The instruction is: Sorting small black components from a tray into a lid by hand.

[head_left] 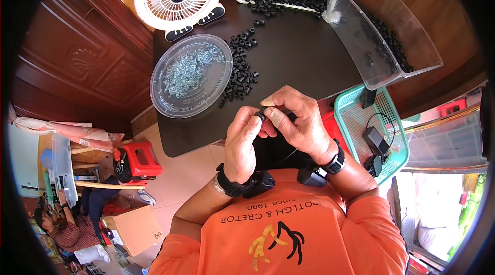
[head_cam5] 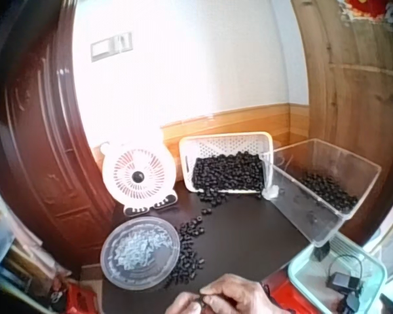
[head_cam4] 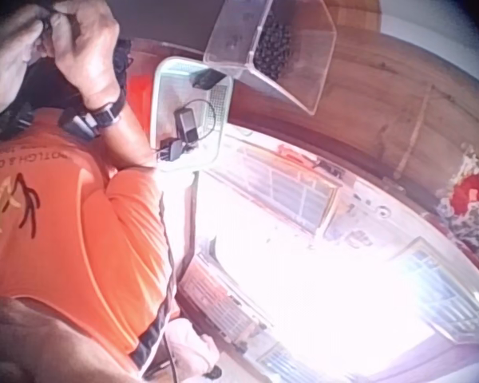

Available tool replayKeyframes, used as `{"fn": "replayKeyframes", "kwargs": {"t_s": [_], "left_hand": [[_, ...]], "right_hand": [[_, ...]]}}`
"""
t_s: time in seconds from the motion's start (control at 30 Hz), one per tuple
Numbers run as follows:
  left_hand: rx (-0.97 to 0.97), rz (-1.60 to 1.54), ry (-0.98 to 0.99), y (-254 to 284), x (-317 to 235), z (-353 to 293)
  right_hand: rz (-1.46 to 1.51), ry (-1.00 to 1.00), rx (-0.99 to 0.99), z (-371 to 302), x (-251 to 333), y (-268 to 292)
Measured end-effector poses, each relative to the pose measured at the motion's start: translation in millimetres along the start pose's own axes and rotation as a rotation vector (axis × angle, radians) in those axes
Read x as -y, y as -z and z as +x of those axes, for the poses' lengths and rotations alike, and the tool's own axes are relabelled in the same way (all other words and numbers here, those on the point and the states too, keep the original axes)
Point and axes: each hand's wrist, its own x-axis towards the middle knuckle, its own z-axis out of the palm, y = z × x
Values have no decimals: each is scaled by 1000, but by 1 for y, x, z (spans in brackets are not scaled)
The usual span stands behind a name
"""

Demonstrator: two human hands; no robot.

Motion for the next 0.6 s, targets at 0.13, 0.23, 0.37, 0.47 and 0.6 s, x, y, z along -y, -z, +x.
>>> {"fn": "replayKeyframes", "kwargs": {"t_s": [0.13, 0.23, 0.37, 0.47, 0.6], "left_hand": [[-25, 47, 24, 1, 1, 0], [8, 114, 17, 6, 3, 0], [-7, 24, 46, 4, 2, 1], [-55, -54, 47, -3, -3, 2], [-18, -140, 67, -2, -9, 1]], "right_hand": [[37, -99, 45, 4, 8, 7], [-160, 5, 94, 8, 11, 10], [-222, 107, 71, 4, 7, 9], [-194, 119, 47, -1, 10, 4], [-196, 110, -10, -7, 10, -7]]}}
